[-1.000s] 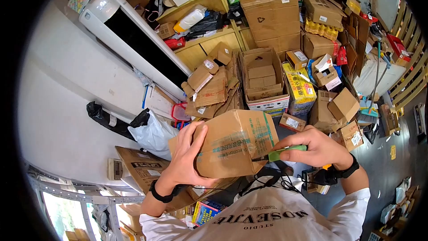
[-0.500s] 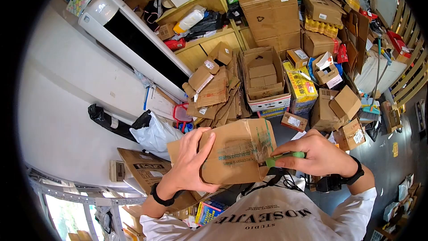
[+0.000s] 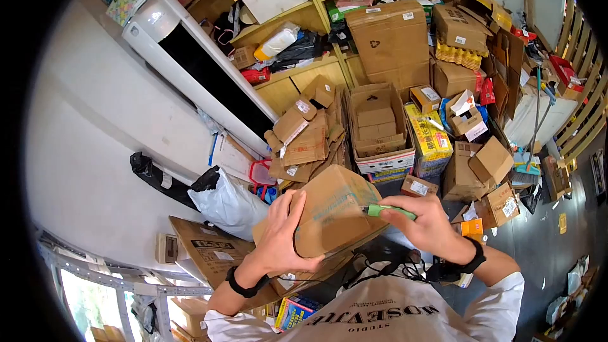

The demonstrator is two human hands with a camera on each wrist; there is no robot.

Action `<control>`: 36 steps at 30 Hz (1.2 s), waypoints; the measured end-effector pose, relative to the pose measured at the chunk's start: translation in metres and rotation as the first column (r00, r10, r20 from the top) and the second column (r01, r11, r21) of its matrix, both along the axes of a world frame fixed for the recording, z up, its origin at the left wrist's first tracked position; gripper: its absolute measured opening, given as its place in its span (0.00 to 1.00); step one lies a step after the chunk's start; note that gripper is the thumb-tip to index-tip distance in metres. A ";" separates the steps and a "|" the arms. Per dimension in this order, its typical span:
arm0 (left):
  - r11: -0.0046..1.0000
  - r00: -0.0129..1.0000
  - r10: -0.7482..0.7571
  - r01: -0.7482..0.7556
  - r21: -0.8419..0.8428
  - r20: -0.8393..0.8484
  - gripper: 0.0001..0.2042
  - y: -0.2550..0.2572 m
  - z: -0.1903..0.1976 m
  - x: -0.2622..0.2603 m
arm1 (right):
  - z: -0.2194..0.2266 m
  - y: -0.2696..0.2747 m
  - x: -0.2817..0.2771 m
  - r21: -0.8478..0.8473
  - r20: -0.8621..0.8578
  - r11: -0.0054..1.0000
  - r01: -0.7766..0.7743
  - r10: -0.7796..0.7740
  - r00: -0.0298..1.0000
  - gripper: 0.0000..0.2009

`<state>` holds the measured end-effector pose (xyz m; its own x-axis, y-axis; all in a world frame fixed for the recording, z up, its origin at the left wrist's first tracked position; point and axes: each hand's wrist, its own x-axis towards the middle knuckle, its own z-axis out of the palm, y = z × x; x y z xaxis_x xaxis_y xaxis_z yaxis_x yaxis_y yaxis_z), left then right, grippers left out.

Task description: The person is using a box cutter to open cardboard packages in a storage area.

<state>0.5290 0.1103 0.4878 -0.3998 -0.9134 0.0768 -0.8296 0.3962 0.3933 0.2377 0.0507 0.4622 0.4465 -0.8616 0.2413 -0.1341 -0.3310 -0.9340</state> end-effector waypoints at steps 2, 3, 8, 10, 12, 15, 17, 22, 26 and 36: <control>1.000 1.000 0.010 -0.010 -0.024 0.004 0.57 0.000 -0.001 -0.001 | -0.018 0.006 0.009 -0.126 0.029 0.992 0.034 -0.031 0.999 0.09; 0.999 0.999 0.040 -0.040 -0.032 0.027 0.57 0.001 -0.002 -0.001 | -0.024 0.009 0.014 -0.201 0.043 0.975 0.091 -0.084 0.996 0.10; 0.985 0.988 0.130 -0.119 -0.123 0.088 0.56 0.000 -0.015 0.002 | -0.054 0.016 0.038 -0.225 0.078 0.950 0.218 -0.205 0.976 0.13; 0.973 0.979 0.160 -0.136 -0.189 0.123 0.55 0.001 -0.020 0.002 | -0.062 0.016 0.041 -0.166 0.079 0.958 0.236 -0.225 0.971 0.12; 0.974 0.982 0.145 -0.121 -0.192 0.120 0.55 0.001 -0.023 0.005 | -0.070 0.008 0.037 0.021 0.103 0.989 0.144 -0.145 0.984 0.12; 0.982 0.991 0.068 -0.047 -0.185 0.111 0.54 0.002 -0.020 0.007 | -0.044 -0.021 0.010 0.401 0.056 0.895 -0.195 0.188 0.981 0.19; 0.985 0.995 0.003 0.015 -0.173 0.103 0.54 0.001 -0.017 0.006 | -0.033 -0.044 -0.006 0.447 -0.045 0.855 -0.264 0.316 0.948 0.19; 0.982 0.990 -0.111 0.122 -0.146 0.087 0.57 0.000 -0.017 0.002 | -0.014 -0.065 -0.016 0.216 -0.115 0.825 -0.522 0.553 0.826 0.17; 0.995 0.998 -0.047 0.050 -0.082 0.044 0.58 0.003 -0.023 0.001 | -0.017 -0.048 -0.010 0.217 -0.077 0.922 -0.322 0.344 0.936 0.16; 0.987 0.990 0.141 -0.140 -0.085 0.004 0.59 0.007 -0.044 0.004 | -0.055 0.000 0.037 0.016 0.143 0.992 0.129 -0.130 0.981 0.12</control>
<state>0.5328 0.1173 0.4440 -0.2693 -0.9509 0.1523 -0.8830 0.3070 0.3550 0.2745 0.0509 0.4071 0.2925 -0.9118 0.2883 -0.0402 -0.3130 -0.9489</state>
